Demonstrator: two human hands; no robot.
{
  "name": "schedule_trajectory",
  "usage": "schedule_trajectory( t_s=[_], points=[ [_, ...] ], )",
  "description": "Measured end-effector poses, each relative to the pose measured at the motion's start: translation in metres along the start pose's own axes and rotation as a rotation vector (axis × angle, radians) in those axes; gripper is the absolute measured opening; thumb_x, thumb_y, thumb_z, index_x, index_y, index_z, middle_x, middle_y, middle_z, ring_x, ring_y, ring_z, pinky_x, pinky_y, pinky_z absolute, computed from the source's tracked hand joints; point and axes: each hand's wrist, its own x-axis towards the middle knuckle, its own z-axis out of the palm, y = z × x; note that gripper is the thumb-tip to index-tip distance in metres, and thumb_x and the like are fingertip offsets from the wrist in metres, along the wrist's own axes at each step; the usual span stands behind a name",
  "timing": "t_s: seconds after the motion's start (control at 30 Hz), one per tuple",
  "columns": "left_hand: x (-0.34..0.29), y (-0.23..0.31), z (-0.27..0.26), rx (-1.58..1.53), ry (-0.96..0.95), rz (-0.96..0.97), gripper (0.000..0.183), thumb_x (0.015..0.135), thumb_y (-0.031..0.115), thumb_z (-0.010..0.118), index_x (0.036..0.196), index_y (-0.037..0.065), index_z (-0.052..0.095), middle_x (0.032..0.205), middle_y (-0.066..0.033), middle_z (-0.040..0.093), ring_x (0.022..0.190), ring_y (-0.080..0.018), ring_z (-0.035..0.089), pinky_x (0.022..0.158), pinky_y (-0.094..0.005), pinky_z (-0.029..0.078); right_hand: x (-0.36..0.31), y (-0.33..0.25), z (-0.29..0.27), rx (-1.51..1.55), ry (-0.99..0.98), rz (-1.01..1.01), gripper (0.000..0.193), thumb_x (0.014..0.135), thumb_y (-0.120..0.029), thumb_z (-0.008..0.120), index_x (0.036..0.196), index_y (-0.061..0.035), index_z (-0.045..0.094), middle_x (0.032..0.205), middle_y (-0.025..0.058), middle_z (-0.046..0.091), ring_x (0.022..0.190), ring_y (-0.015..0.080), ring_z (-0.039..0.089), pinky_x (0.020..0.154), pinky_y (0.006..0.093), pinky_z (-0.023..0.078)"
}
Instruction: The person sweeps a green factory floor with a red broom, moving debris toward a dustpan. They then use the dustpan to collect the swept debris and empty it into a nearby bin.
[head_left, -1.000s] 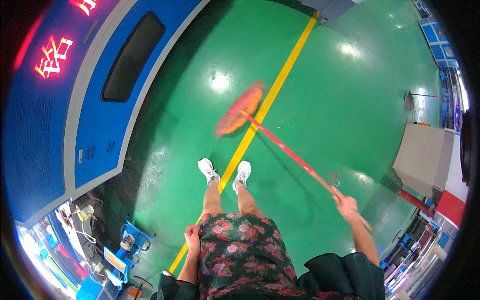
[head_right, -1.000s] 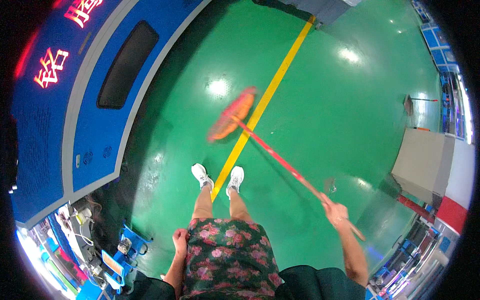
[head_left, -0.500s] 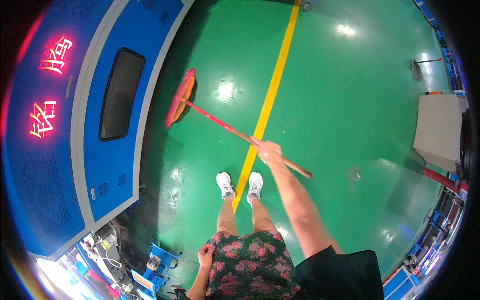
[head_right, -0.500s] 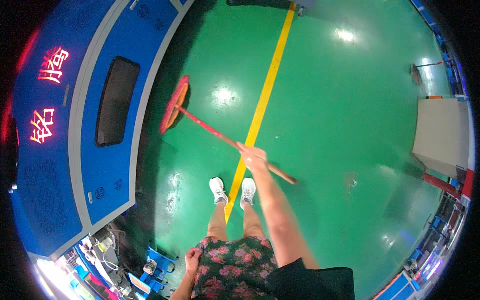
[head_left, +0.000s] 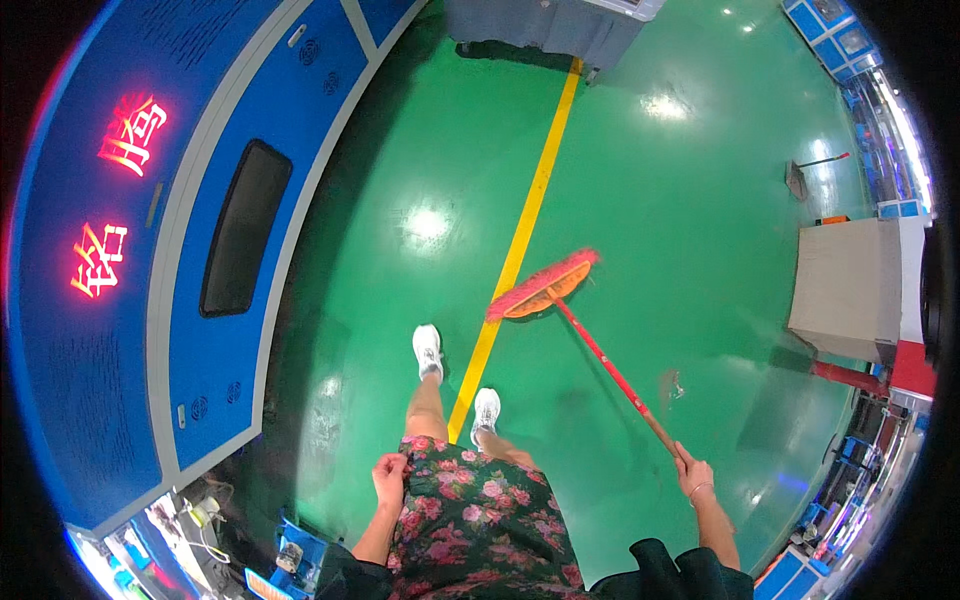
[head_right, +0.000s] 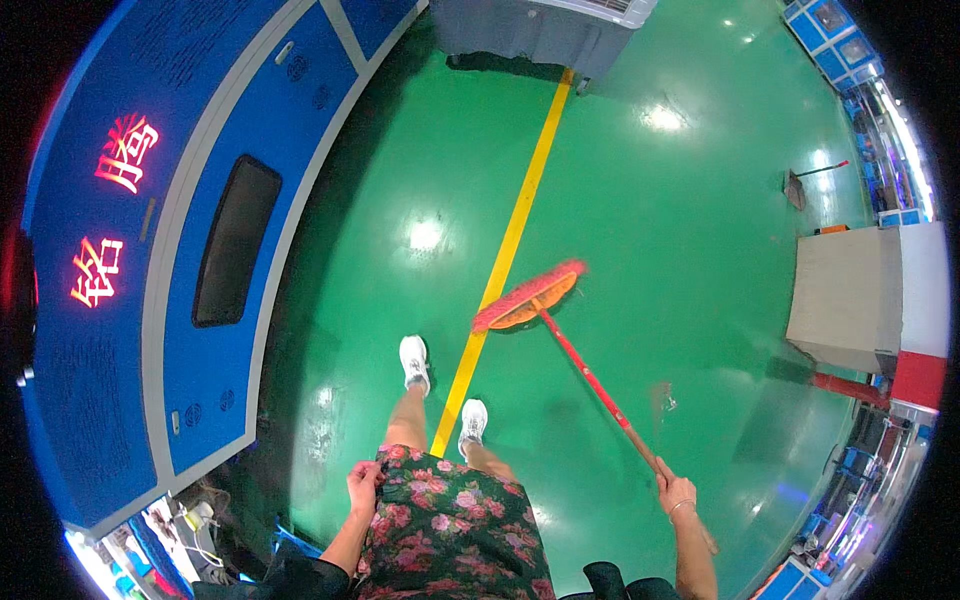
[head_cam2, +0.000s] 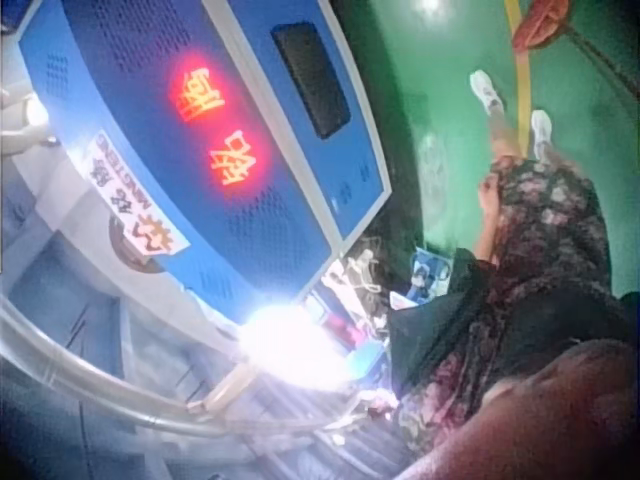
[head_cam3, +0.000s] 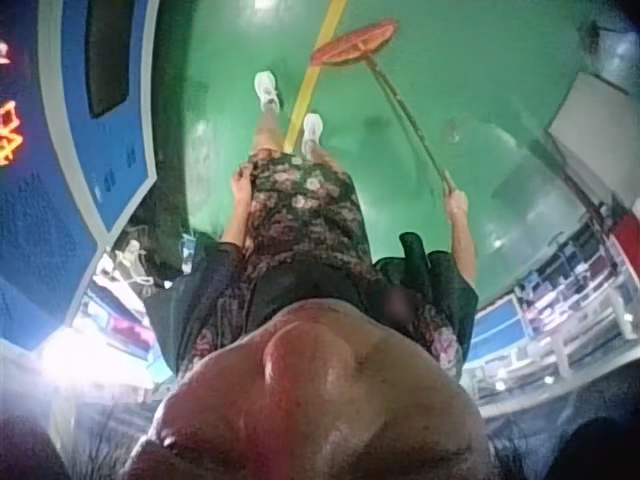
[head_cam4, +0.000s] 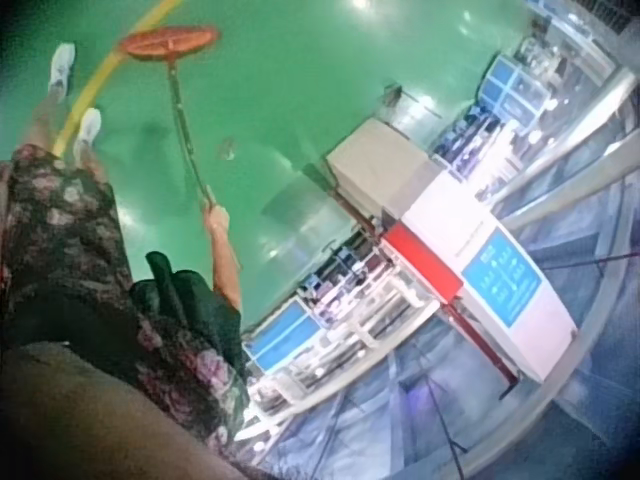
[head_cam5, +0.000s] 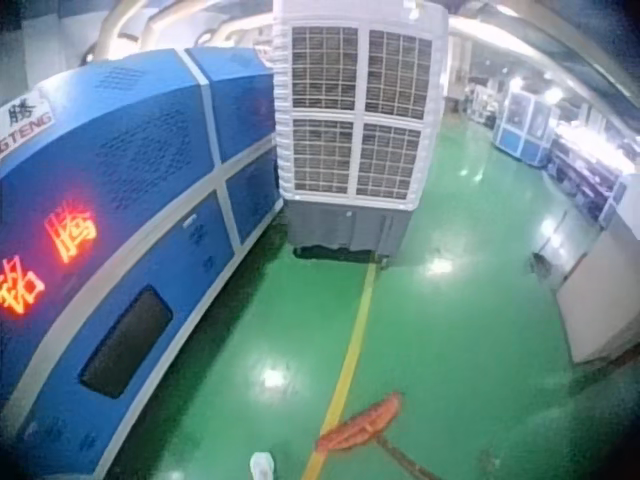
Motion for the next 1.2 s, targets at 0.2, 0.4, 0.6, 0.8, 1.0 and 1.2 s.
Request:
schedule_trajectory(
  t_s=[0.2,0.4,0.6,0.8,1.0,1.2],
  points=[
    [0.045,0.063,0.006,-0.006,0.001,0.122,0.007,0.085,0.009,0.059,0.082,0.003,0.06,0.067,-0.0008,0.059,0.059,-0.0071,0.053,0.056,-0.0216,0.042,0.081,-0.134,-0.034,0.037,0.062,-0.146,0.046,0.093,-0.037,0.045,0.137,-0.0427,0.033,0.073,0.0193,0.063,0.064,0.0385,0.061,0.06,0.0482,0.05],
    [0.134,0.113,-0.01,-0.003,-0.035,0.102,0.008,0.084,0.008,0.061,0.078,0.005,0.059,0.065,0.0014,0.057,0.061,-0.0058,0.052,0.058,-0.021,0.043,0.255,-0.398,-0.084,0.06,0.061,-0.398,0.047,0.093,-0.042,0.043,0.139,-0.0378,0.031,0.074,0.0177,0.065,0.067,0.0385,0.062,0.06,0.0498,0.049],
    [0.219,0.185,-0.05,0.182,0.107,0.092,0.009,0.084,0.008,0.061,0.077,0.003,0.058,0.066,-0.001,0.058,0.061,-0.0069,0.053,0.059,-0.0216,0.044,0.364,-0.564,-0.081,0.14,0.114,-0.508,0.043,0.093,-0.044,0.043,0.131,-0.0245,0.045,0.076,0.0174,0.066,0.066,0.0383,0.063,0.058,0.0496,0.049],
    [0.284,0.195,-0.047,0.364,0.131,0.044,0.007,0.08,0.007,0.065,0.078,0.002,0.06,0.065,-0.0009,0.057,0.06,-0.0076,0.052,0.055,-0.0235,0.042,0.501,-0.657,-0.073,0.211,0.254,-0.643,0.037,0.092,-0.042,0.047,0.12,-0.0196,0.054,0.08,0.0165,0.066,0.068,0.0383,0.063,0.059,0.0484,0.05],
    [0.318,0.229,-0.024,0.341,0.2,-0.088,0.012,0.087,0.013,0.061,0.086,0.002,0.06,0.074,-0.0011,0.055,0.068,-0.0103,0.047,0.062,-0.0256,0.042,0.632,-0.804,-0.055,0.244,0.227,-0.747,0.037,0.093,-0.043,0.042,0.123,-0.0224,0.05,0.079,0.016,0.066,0.069,0.0389,0.063,0.061,0.0485,0.05],
    [0.348,0.253,0.02,0.183,0.377,-0.24,0.011,0.087,0.014,0.061,0.088,0.003,0.06,0.078,-0.0014,0.055,0.071,-0.0099,0.047,0.061,-0.0246,0.041,0.707,-0.921,-0.047,0.333,0.193,-0.85,0.035,0.092,-0.042,0.046,0.121,-0.0237,0.049,0.079,0.0157,0.066,0.073,0.0376,0.063,0.062,0.0494,0.049]
  ],
)
